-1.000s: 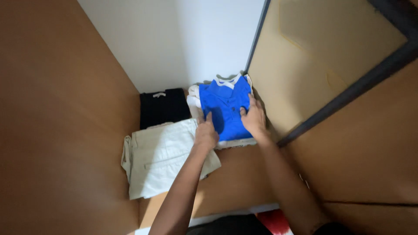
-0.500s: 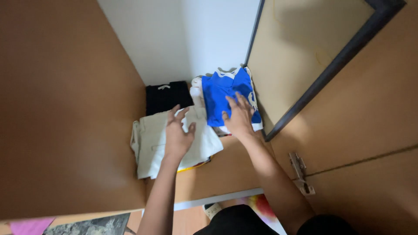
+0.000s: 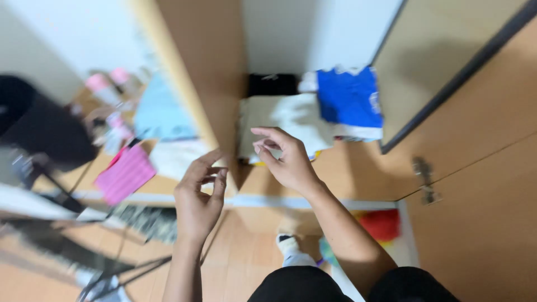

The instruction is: The person irons a blue polo shirt and a pink t-shirt on a bed, then folds each item neatly. After folding, the person places the clothes into a wooden closet shelf.

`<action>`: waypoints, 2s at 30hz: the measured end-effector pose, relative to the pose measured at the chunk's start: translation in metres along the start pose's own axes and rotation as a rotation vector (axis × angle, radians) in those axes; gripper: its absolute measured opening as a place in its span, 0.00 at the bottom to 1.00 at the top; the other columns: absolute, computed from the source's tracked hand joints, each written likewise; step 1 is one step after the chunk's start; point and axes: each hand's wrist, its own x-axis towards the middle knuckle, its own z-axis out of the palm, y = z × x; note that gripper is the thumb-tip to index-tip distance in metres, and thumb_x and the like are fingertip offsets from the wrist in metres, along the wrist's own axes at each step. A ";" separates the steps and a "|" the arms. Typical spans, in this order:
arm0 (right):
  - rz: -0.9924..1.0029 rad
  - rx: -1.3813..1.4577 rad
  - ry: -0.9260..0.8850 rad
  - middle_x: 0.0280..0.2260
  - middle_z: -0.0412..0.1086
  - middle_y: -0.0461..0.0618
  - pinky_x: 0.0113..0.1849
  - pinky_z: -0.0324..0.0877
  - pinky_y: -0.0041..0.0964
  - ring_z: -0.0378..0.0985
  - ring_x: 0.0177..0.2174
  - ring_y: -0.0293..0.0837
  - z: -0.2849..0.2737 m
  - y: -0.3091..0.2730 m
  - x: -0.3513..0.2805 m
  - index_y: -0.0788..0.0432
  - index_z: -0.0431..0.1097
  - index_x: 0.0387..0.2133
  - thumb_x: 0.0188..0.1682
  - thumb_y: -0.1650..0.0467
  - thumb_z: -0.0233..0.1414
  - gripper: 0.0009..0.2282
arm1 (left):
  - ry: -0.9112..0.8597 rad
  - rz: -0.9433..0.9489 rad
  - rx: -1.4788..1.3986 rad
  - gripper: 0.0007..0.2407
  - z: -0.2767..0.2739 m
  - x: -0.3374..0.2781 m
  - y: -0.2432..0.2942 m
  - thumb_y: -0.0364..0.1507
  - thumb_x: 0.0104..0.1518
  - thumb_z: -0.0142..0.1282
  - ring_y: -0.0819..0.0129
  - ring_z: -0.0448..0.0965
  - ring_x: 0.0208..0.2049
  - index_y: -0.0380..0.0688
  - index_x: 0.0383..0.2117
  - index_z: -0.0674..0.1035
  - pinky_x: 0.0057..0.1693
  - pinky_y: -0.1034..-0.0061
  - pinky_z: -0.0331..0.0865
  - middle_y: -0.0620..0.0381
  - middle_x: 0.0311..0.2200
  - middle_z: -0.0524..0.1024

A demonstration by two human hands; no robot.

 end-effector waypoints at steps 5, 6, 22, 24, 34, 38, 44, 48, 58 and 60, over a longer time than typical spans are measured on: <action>0.039 0.426 -0.195 0.46 0.76 0.48 0.46 0.75 0.31 0.80 0.43 0.36 0.072 -0.053 -0.022 0.65 0.70 0.52 0.55 0.77 0.52 0.12 | 0.199 -0.056 0.043 0.12 -0.086 -0.060 0.002 0.21 0.61 0.58 0.69 0.84 0.41 0.36 0.51 0.78 0.45 0.78 0.76 0.52 0.47 0.79; 0.034 0.443 -0.231 0.46 0.76 0.48 0.46 0.75 0.31 0.80 0.43 0.36 0.087 -0.061 -0.026 0.65 0.70 0.52 0.55 0.77 0.52 0.12 | 0.231 -0.072 0.061 0.12 -0.101 -0.074 0.000 0.21 0.61 0.58 0.69 0.84 0.41 0.36 0.51 0.78 0.45 0.78 0.76 0.52 0.47 0.79; -0.039 0.667 -1.120 0.42 0.78 0.52 0.45 0.78 0.31 0.82 0.41 0.38 0.383 -0.193 -0.079 0.67 0.73 0.48 0.53 0.75 0.54 0.11 | 1.152 -0.456 0.192 0.09 -0.303 -0.299 -0.053 0.22 0.64 0.56 0.73 0.82 0.37 0.37 0.49 0.81 0.44 0.80 0.74 0.53 0.36 0.83; -0.045 0.729 -1.263 0.42 0.78 0.52 0.45 0.78 0.32 0.82 0.41 0.38 0.431 -0.210 -0.090 0.67 0.72 0.49 0.53 0.75 0.54 0.12 | 1.249 -0.438 0.283 0.09 -0.326 -0.325 -0.056 0.21 0.64 0.56 0.74 0.83 0.38 0.36 0.48 0.81 0.46 0.81 0.76 0.54 0.36 0.83; -0.038 0.669 -1.946 0.41 0.77 0.52 0.42 0.78 0.34 0.82 0.39 0.40 0.608 -0.297 -0.167 0.66 0.72 0.49 0.53 0.75 0.52 0.12 | 1.773 -0.685 0.355 0.11 -0.373 -0.436 -0.076 0.23 0.61 0.56 0.74 0.86 0.37 0.39 0.48 0.81 0.43 0.80 0.77 0.54 0.37 0.84; -0.121 0.599 -2.209 0.42 0.78 0.53 0.40 0.77 0.33 0.81 0.38 0.40 0.643 -0.321 -0.230 0.65 0.73 0.49 0.53 0.74 0.52 0.12 | 2.050 -0.712 0.376 0.10 -0.348 -0.480 -0.058 0.23 0.61 0.56 0.73 0.86 0.37 0.38 0.47 0.82 0.42 0.79 0.78 0.54 0.39 0.84; -0.262 0.500 -2.537 0.42 0.79 0.53 0.39 0.76 0.32 0.81 0.37 0.40 0.627 -0.352 -0.345 0.64 0.73 0.50 0.53 0.72 0.52 0.13 | 2.394 -0.766 0.482 0.11 -0.297 -0.541 0.004 0.22 0.59 0.55 0.73 0.85 0.36 0.39 0.47 0.82 0.39 0.81 0.76 0.57 0.42 0.84; -0.375 0.401 -2.663 0.42 0.79 0.52 0.38 0.75 0.32 0.82 0.37 0.39 0.604 -0.356 -0.429 0.63 0.72 0.51 0.53 0.72 0.53 0.14 | 2.577 -0.691 0.496 0.11 -0.243 -0.623 0.011 0.21 0.59 0.56 0.72 0.85 0.36 0.37 0.47 0.82 0.39 0.81 0.75 0.55 0.41 0.83; -0.575 0.273 -2.837 0.47 0.77 0.51 0.39 0.76 0.33 0.83 0.37 0.41 0.478 -0.390 -0.617 0.63 0.68 0.55 0.51 0.73 0.52 0.17 | 2.945 -1.191 0.625 0.17 -0.054 -0.871 0.015 0.26 0.50 0.63 0.60 0.81 0.46 0.38 0.48 0.81 0.52 0.70 0.74 0.45 0.47 0.80; -0.605 0.256 -2.842 0.49 0.75 0.51 0.40 0.76 0.33 0.83 0.38 0.41 0.454 -0.393 -0.639 0.63 0.67 0.56 0.51 0.73 0.52 0.18 | 2.990 -1.440 0.519 0.20 -0.022 -0.900 0.008 0.29 0.47 0.65 0.54 0.78 0.51 0.42 0.49 0.81 0.58 0.64 0.72 0.42 0.49 0.78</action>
